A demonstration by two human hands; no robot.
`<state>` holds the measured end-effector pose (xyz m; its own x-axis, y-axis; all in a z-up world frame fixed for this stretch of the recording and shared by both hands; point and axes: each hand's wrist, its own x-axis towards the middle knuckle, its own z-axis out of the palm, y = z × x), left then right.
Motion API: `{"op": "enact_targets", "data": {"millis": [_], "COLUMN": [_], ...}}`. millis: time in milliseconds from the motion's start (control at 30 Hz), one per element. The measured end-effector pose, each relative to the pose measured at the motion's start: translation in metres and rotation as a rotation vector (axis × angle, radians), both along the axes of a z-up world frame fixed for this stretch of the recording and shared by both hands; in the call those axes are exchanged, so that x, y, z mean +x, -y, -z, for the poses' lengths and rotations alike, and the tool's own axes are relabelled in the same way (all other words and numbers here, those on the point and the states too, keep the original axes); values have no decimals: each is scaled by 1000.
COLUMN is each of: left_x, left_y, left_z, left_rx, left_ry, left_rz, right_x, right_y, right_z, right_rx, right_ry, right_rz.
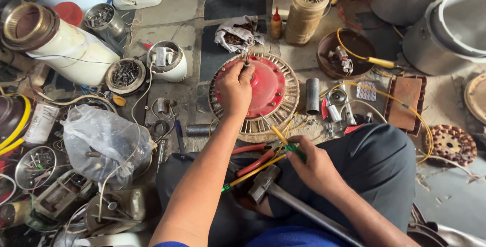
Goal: The person sits on the floor and repairs a red electric motor stator. They use a screwdriver to tighten screws on the central hub and a metal pipe to hammer a component into place. The person also uses pliers to adjust wires and a hammer to tap parts.
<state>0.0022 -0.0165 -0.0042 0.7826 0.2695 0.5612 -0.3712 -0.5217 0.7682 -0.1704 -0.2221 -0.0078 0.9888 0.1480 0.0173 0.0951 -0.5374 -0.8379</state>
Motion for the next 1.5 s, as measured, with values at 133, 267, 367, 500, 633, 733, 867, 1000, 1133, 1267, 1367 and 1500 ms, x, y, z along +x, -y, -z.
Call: {"op": "enact_targets", "data": {"millis": [133,267,367,500,633,733,867,1000,1133,1267,1367,1500], "left_x": [-3,-5,-5,-2,1,0,-3,-1,-9,-16,-13,-7], "left_y": [3,-1,-1,0,1,4,9,11,12,15,12,6], "left_z": [-7,-13,-17,-20,-13,-14,-12,-11,-23,-47,-44,-22], "left_rx": [-19,-85,-86,-102,73,101,128,111,162,-157,-141,115], "left_ry": [2,-76,-119,-235,-87,-90,-125,-210,-132,-478,-509,30], "left_rz": [-15,43,31,47,-24,-82,-165,-165,-171,-80,-67,-85], "right_x": [-4,-11,-11,-5,-7,-8,-9,2,6,26,21,15], "right_y": [1,10,12,14,15,14,17,19,21,42,33,28], "right_z": [-7,-14,-16,-21,-23,-20,-6,18,34,41,33,-5], "right_rx": [-13,13,-31,-56,-18,8,-161,208,90,422,124,-341], "right_ry": [-100,-31,-134,-12,130,178,115,-40,12,-546,181,196], "right_rz": [47,35,91,57,26,23,50,76,132,138,36,78]}}
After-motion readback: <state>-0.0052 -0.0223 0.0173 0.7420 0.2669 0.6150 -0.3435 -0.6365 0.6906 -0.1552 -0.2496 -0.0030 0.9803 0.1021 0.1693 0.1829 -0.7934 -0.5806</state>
